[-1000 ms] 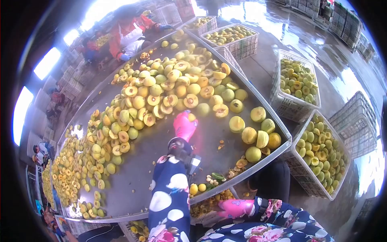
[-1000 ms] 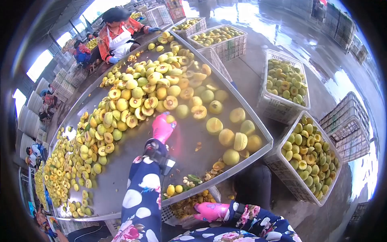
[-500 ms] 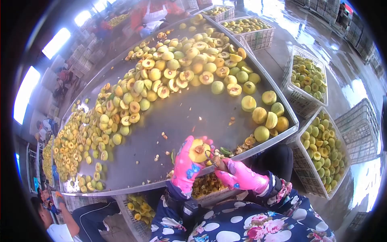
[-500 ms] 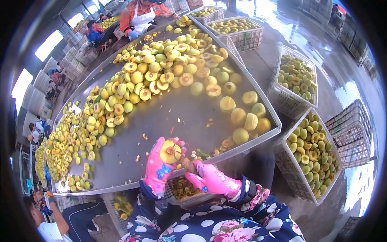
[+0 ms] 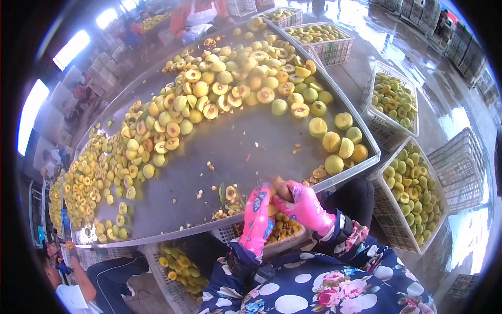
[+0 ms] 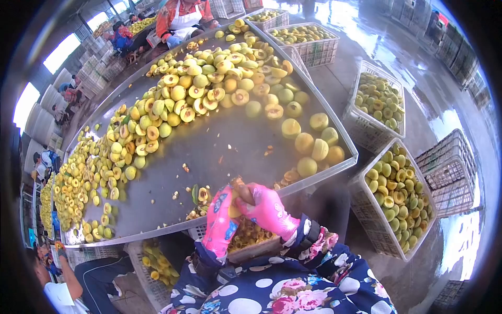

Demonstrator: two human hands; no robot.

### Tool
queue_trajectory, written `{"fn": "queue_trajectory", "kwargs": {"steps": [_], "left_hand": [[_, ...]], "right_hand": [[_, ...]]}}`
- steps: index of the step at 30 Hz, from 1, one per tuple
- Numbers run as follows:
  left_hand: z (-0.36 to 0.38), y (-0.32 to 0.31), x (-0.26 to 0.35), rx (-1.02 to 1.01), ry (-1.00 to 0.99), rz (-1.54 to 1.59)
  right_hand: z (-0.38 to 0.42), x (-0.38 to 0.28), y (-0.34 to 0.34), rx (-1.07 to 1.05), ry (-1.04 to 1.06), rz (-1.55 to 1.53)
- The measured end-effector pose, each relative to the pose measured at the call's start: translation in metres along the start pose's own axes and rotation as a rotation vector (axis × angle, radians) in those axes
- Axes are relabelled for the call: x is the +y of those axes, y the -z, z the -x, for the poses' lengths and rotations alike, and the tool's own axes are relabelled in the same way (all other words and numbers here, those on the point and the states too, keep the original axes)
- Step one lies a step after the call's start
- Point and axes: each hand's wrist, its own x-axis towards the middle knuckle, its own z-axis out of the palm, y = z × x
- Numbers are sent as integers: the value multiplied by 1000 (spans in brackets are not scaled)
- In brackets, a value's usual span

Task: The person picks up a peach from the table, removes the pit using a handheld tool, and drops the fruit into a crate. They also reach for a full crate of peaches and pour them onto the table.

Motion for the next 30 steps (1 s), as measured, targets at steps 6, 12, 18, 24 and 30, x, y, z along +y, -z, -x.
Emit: {"fn": "queue_trajectory", "kwargs": {"steps": [6, 12, 18, 24, 30], "left_hand": [[-4, 9, -24, -45, -11, 115], [1, 11, 13, -2, 194, 456], [13, 11, 17, -69, 135, 394], [16, 9, 16, -39, 168, 467], [16, 6, 6, -16, 141, 451]], "right_hand": [[13, 7, 5, -192, 211, 139], [34, -15, 19, -301, -15, 43], [40, -18, 16, -393, -111, 110], [43, -18, 12, -405, -113, 118], [46, -3, 3, -426, -59, 152]]}}
